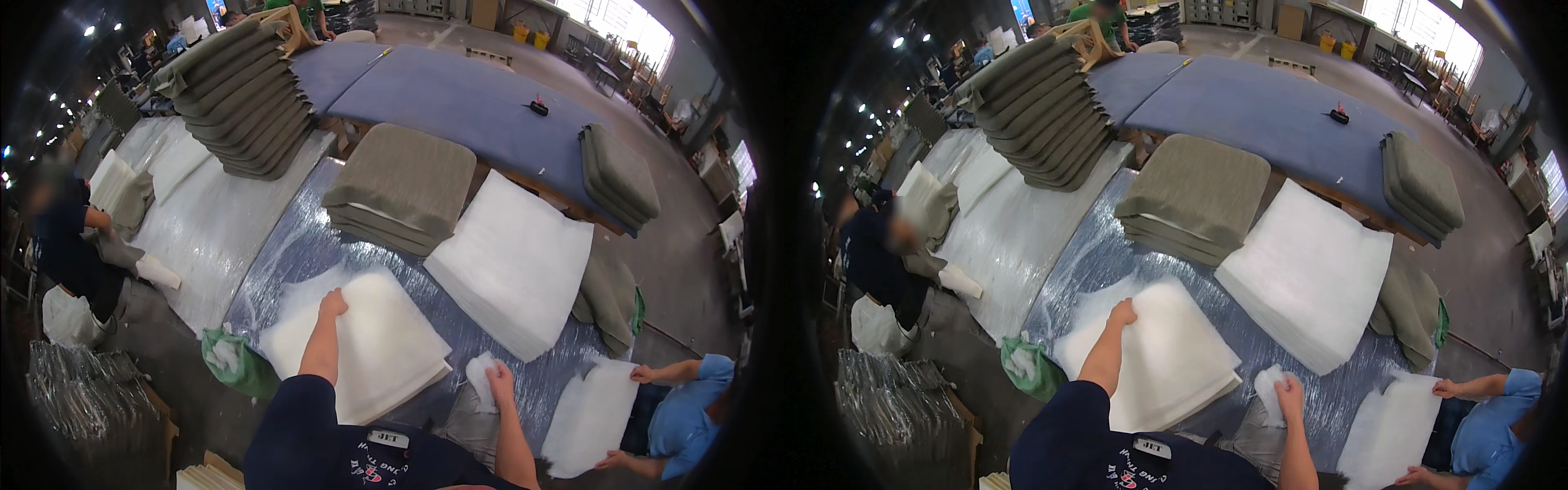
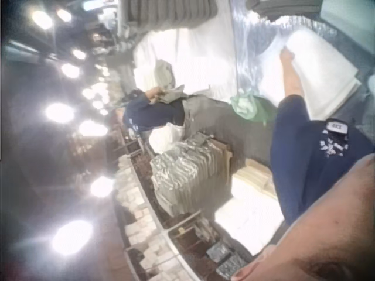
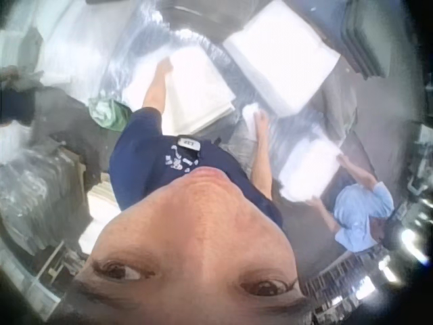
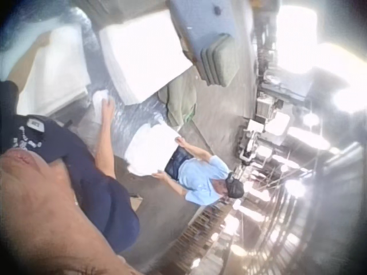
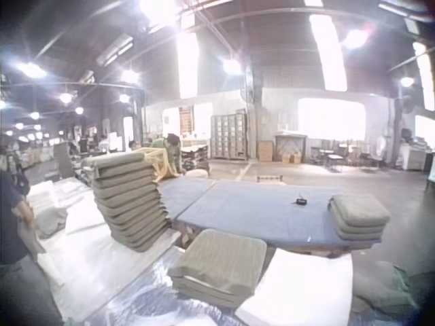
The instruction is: The person picks up white foam pads and wraps each one in bubble wrap on a long table. They fold the bubble wrap around the pad, smooth the edges, and place the wrapped item aside. Other workers are visible nearby performing similar wrapping tasks.
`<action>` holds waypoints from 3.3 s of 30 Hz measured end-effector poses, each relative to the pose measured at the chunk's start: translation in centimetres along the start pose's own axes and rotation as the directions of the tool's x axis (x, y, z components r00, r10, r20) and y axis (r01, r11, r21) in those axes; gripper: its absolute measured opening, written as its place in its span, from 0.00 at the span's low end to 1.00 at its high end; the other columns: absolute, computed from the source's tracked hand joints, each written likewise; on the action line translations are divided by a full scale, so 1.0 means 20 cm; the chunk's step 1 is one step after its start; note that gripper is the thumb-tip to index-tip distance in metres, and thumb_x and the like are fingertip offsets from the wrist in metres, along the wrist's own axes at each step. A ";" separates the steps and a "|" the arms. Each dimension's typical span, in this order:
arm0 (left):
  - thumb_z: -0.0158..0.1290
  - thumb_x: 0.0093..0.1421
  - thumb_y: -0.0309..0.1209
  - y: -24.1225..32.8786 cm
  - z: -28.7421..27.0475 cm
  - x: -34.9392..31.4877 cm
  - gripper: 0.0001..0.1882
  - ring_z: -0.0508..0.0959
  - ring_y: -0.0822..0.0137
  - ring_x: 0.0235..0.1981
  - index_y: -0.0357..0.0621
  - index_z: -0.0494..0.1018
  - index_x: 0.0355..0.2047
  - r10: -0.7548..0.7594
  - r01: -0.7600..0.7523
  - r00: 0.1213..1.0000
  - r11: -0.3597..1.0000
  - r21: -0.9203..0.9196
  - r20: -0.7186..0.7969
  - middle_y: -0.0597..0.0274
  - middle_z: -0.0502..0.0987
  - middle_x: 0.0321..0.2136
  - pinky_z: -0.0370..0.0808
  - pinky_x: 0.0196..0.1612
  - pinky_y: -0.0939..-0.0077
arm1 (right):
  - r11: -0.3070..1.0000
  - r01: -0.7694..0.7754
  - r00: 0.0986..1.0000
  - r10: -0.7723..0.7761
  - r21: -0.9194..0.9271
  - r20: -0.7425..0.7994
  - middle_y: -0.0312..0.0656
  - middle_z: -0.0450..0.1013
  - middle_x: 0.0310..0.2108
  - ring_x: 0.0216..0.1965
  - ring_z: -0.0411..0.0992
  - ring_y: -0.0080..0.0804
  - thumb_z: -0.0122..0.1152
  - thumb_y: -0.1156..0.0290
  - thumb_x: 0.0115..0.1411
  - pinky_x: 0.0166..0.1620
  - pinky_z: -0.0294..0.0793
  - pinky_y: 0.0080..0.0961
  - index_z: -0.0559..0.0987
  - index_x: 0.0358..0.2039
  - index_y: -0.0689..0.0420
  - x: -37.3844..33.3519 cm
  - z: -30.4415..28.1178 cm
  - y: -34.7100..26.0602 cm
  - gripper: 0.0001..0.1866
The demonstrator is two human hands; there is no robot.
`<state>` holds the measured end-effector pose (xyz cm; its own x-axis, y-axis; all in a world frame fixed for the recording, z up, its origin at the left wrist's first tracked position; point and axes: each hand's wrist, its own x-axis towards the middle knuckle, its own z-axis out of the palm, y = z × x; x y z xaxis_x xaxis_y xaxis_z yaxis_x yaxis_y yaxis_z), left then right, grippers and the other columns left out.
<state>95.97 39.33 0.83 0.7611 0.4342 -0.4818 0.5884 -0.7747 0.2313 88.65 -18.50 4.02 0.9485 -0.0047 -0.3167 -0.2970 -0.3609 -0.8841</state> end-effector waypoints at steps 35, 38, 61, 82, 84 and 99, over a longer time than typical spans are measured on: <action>0.62 0.53 0.54 -1.00 0.47 -1.25 0.39 0.82 0.57 0.43 0.30 0.74 0.52 -0.421 0.395 0.861 0.200 -0.896 0.286 0.47 0.80 0.45 0.77 0.47 0.66 | 0.847 -0.173 0.733 0.451 -0.502 0.509 0.44 0.77 0.35 0.33 0.73 0.35 0.62 0.64 0.53 0.37 0.72 0.31 0.82 0.39 0.63 0.13 0.66 -0.26 0.18; 0.64 0.52 0.52 -1.00 0.37 -1.24 0.37 0.82 0.58 0.42 0.29 0.75 0.50 -0.413 0.367 0.887 0.357 -0.859 0.207 0.48 0.81 0.43 0.78 0.45 0.67 | 0.773 -0.484 0.611 0.635 -0.411 0.473 0.46 0.76 0.39 0.38 0.73 0.36 0.62 0.63 0.53 0.42 0.73 0.33 0.81 0.40 0.63 0.07 0.68 -0.17 0.18; 0.59 0.55 0.39 0.57 0.04 -0.04 0.38 0.67 0.46 0.61 0.49 0.59 0.65 0.318 -0.348 0.927 0.927 -0.138 -0.199 0.47 0.58 0.67 0.68 0.61 0.55 | 0.988 -0.002 0.976 -0.032 -0.157 -0.214 0.43 0.75 0.25 0.25 0.68 0.22 0.59 0.66 0.61 0.31 0.68 0.25 0.79 0.42 0.62 0.05 -0.10 -0.05 0.14; 0.58 0.49 0.54 0.65 0.17 0.05 0.30 0.78 0.55 0.50 0.51 0.79 0.48 0.280 -0.328 0.910 0.938 0.116 0.306 0.54 0.79 0.49 0.74 0.54 0.58 | 0.832 0.145 0.948 -0.272 -0.536 -0.166 0.56 0.77 0.33 0.35 0.76 0.47 0.59 0.65 0.57 0.41 0.73 0.39 0.79 0.42 0.64 0.05 -0.04 -0.05 0.17; 0.59 0.49 0.51 0.68 0.17 0.07 0.29 0.78 0.55 0.51 0.53 0.78 0.50 0.233 -0.289 0.908 0.950 0.116 0.348 0.55 0.79 0.50 0.74 0.53 0.58 | 0.873 0.026 0.984 -0.108 -0.486 -0.142 0.57 0.77 0.30 0.33 0.77 0.49 0.59 0.66 0.56 0.39 0.72 0.41 0.79 0.40 0.64 0.05 -0.07 -0.10 0.16; 0.56 0.61 0.39 0.17 0.38 -0.69 0.17 0.79 0.46 0.42 0.47 0.71 0.47 0.244 -0.387 0.745 0.916 -0.105 -0.621 0.49 0.69 0.53 0.79 0.39 0.54 | 0.970 0.158 0.987 -0.148 -0.186 0.068 0.50 0.76 0.49 0.53 0.72 0.40 0.58 0.71 0.57 0.59 0.67 0.33 0.74 0.52 0.70 0.28 0.00 -0.07 0.23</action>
<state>85.31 27.26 1.92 0.8797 0.4202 0.2226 0.2728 -0.8293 0.4876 94.31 -17.97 3.44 0.9724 0.1118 -0.2047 -0.1173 -0.5243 -0.8434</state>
